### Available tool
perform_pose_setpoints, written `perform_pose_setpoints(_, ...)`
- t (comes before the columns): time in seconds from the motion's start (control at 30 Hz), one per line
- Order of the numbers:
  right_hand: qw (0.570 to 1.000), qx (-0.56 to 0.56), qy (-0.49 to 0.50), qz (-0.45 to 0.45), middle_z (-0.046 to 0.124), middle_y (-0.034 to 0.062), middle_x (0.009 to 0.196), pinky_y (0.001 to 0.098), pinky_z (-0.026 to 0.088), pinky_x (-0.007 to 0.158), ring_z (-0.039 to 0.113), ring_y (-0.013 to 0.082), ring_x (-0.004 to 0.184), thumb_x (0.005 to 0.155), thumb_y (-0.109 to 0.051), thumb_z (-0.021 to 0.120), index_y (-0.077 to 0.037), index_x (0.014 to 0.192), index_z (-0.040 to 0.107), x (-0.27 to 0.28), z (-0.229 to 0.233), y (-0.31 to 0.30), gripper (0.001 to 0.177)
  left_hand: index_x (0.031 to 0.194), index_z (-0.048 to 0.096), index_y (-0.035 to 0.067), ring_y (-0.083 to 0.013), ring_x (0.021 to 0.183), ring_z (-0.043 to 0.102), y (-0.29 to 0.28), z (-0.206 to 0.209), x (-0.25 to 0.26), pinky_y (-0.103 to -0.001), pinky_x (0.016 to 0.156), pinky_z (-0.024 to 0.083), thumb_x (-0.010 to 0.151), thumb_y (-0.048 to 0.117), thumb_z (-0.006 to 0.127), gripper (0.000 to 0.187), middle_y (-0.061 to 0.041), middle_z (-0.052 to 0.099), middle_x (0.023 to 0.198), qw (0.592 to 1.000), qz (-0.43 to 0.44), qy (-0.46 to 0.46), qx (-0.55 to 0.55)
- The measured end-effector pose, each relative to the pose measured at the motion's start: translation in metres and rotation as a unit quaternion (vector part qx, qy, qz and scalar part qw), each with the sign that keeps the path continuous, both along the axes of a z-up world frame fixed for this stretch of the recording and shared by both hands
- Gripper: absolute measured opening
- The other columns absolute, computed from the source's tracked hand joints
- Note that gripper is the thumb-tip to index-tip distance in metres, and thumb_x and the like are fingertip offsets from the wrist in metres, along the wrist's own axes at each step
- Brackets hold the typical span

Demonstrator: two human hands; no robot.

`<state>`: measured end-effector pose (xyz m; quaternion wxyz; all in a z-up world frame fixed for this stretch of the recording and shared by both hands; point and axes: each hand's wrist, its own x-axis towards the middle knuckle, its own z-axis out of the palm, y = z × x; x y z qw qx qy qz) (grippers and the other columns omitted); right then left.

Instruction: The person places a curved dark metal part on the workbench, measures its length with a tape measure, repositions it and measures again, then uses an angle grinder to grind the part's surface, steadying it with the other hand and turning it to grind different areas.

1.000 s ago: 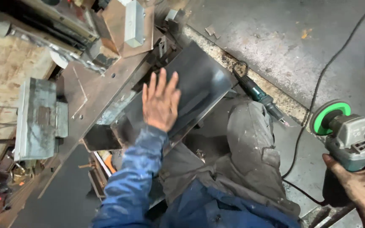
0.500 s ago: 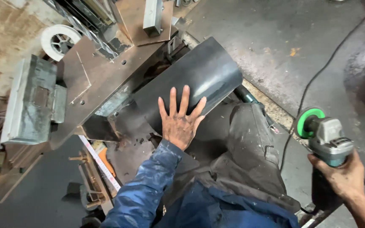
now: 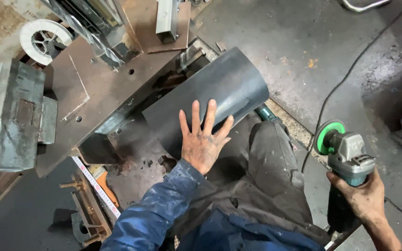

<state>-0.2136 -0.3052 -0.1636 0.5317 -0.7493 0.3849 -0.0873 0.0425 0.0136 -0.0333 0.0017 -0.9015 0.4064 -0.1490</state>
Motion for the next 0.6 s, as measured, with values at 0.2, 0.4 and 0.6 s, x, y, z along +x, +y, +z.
perform_pose_setpoints(0.2, 0.998, 0.01, 0.051, -0.024, 0.07, 0.0149, 0.117, 0.0366, 0.054, 0.088, 0.066, 0.0211, 0.102, 0.074, -0.027, 0.089, 0.004, 0.132, 0.058, -0.007, -0.018, -0.003, 0.073, 0.147, 0.053, 0.038, -0.0507, 0.147, 0.027, -0.01, -0.001, 0.0, -0.079, 0.11, 0.027, 0.083, 0.048, 0.082, 0.071, -0.015, 0.027, 0.164, 1.0, 0.022, -0.003, -0.02)
perform_pose_setpoints(0.4, 0.997, 0.019, 0.067, -0.038, 0.07, 0.0165, 0.113, 0.0373, 0.054, 0.087, 0.067, 0.0226, 0.101, 0.075, -0.032, 0.089, 0.008, 0.125, 0.059, -0.012, -0.045, -0.01, 0.07, 0.149, 0.052, 0.039, -0.0513, 0.149, 0.028, -0.011, -0.006, 0.001, -0.079, 0.114, 0.028, 0.084, 0.049, 0.084, 0.073, -0.014, 0.023, 0.167, 0.999, 0.014, -0.051, -0.001)
perform_pose_setpoints(0.6, 0.997, 0.04, -0.01, -0.059, 0.07, 0.0139, 0.113, 0.0347, 0.052, 0.092, 0.065, 0.0192, 0.1, 0.085, -0.031, 0.089, 0.009, 0.125, 0.059, -0.019, -0.087, -0.025, 0.064, 0.146, 0.046, 0.03, -0.0561, 0.149, 0.025, -0.051, 0.002, -0.033, -0.08, 0.114, 0.018, 0.089, 0.056, 0.07, 0.067, -0.022, 0.025, 0.165, 0.99, 0.093, 0.065, 0.087)
